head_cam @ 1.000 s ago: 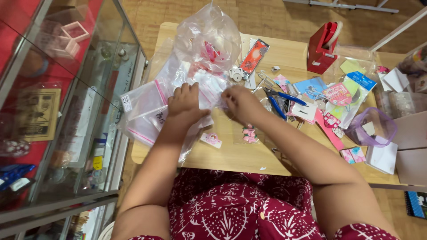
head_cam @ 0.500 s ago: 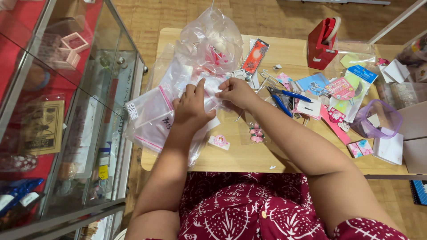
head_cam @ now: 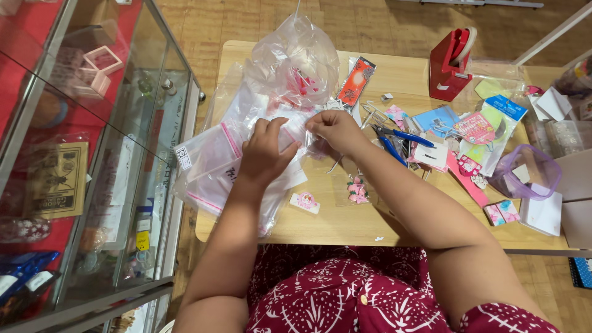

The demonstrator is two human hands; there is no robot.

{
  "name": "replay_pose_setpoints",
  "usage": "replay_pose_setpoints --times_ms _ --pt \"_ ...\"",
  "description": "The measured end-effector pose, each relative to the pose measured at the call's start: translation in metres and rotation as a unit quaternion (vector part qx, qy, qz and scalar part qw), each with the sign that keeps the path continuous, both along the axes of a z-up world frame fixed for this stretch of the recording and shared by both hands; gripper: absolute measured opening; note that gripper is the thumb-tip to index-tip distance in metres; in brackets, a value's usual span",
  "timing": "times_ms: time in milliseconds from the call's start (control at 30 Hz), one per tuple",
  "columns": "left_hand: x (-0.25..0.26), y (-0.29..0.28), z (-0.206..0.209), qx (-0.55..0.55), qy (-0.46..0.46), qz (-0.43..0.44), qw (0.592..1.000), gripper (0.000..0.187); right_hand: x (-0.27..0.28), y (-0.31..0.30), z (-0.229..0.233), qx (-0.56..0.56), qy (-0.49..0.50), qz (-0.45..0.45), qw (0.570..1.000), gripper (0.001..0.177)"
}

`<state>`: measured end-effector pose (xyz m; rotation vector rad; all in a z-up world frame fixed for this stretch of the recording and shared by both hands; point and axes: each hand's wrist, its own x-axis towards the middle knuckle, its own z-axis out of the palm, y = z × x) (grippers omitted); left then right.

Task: The person sits at a cluttered table and handles small packaged items, including hair accessories and a comb. They use pliers to remove a metal clip from a hair accessory, then place the accessory into a clear plastic bag. The person also briefly inspects a packaged comb and other small items before continuing to pack.

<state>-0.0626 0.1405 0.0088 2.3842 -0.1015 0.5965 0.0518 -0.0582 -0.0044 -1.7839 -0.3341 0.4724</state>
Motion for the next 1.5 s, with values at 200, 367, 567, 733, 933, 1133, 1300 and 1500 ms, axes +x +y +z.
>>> replay_pose_setpoints --times_ms 200,367,567,733,933,1133,1300,1500 --pt "-0.001 -0.001 0.004 -0.015 -0.016 0.0 1.0 0.053 -0.014 0.003 0.008 0.038 -0.004 0.008 0.999 0.017" --pt "0.001 -0.002 0.008 -0.022 -0.018 0.012 1.0 0.049 -0.019 0.004 0.016 0.058 0.05 -0.02 0.997 0.022" --pt "0.001 -0.003 0.006 -0.019 -0.036 0.009 0.999 0.046 -0.021 0.005 0.009 0.041 -0.185 0.004 0.982 0.035" --pt "0.0 -0.001 0.004 -0.018 -0.05 0.004 0.999 0.045 -0.017 0.005 0.005 -0.059 -0.075 -0.019 0.995 0.022" --pt "0.003 0.0 -0.001 -0.027 -0.042 0.003 0.999 0.043 -0.002 -0.011 -0.001 0.041 -0.176 -0.018 0.983 0.015" --pt "0.005 0.003 -0.002 -0.053 0.023 -0.004 0.998 0.044 -0.001 -0.053 0.052 0.106 -0.11 -0.082 0.985 0.015" --pt "-0.002 -0.005 0.02 0.037 0.033 0.021 0.999 0.051 -0.027 -0.099 0.108 0.122 -0.153 0.02 0.98 0.013" --pt "-0.026 -0.036 0.062 -0.138 -0.057 -0.273 0.95 0.056 -0.065 -0.117 0.137 0.05 -0.097 0.21 0.972 0.015"
